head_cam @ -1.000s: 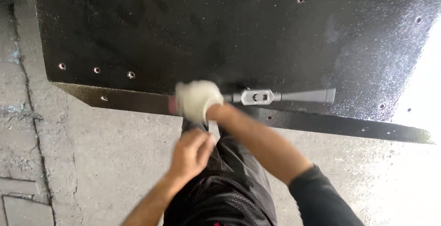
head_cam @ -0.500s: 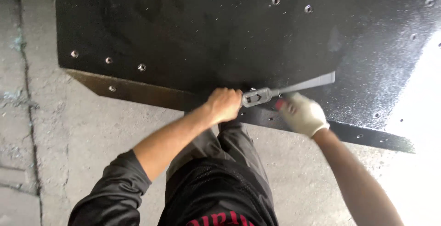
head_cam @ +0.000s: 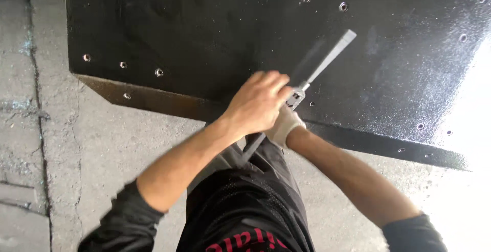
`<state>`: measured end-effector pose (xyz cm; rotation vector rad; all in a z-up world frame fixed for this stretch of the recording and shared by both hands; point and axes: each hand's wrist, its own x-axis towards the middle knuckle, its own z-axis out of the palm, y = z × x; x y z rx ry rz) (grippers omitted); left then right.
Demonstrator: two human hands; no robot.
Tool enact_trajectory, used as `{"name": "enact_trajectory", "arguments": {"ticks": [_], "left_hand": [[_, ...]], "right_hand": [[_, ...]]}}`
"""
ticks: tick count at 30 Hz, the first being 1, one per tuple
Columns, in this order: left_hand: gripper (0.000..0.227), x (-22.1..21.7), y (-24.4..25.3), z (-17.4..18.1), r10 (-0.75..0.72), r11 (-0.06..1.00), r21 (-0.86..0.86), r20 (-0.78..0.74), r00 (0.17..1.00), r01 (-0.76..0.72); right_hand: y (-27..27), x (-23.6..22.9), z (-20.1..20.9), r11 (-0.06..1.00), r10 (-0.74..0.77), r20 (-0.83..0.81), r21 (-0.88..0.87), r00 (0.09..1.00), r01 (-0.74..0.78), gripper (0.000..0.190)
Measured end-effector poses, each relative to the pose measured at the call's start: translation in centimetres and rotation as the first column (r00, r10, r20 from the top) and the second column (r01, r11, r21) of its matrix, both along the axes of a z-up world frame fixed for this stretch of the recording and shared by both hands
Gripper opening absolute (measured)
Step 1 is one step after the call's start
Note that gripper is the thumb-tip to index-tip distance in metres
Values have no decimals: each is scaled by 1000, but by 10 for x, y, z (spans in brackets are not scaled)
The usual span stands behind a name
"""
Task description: The person works on a large black metal panel, using a turnbuckle-style tool with two threaded rods. They rotate the central body of the turnbuckle to adjust it, reposition the tool at different points along the panel edge, and steady the panel with their free hand while turning.
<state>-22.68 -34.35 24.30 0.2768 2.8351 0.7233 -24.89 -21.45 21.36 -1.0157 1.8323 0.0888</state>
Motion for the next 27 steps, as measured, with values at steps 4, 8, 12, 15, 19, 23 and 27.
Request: {"name": "enact_trajectory", "arguments": {"ticks": [4,8,12,15,19,23,27], "left_hand": [[45,-52,22,-48,-418,864,-404,-245,875,300],[17,-72,-3,-73,-386,776,-378,349,854,505],[11,0,-9,-97,-166,951,-224,216,962,215],[35,62,15,-92,6,1000,3,483,875,-9],[48,106,82,-71,183,815,264,728,661,-516],[36,123,118,-101,192,825,443,363,912,-350],[31,80,81,-47,-49,930,366,231,972,-40]], "right_hand": [[40,13,-7,991,122,-82,-51,989,-126,19],[67,1,17,719,669,-279,8,689,-695,14],[57,-5,62,830,534,-272,-11,801,-557,16],[60,-5,56,981,-177,-161,-108,971,161,22],[40,-16,27,489,-862,96,-105,498,866,47],[9,-40,15,773,-631,-42,-118,774,624,53],[-11,-48,35,986,-164,-154,-33,974,161,31]]}}
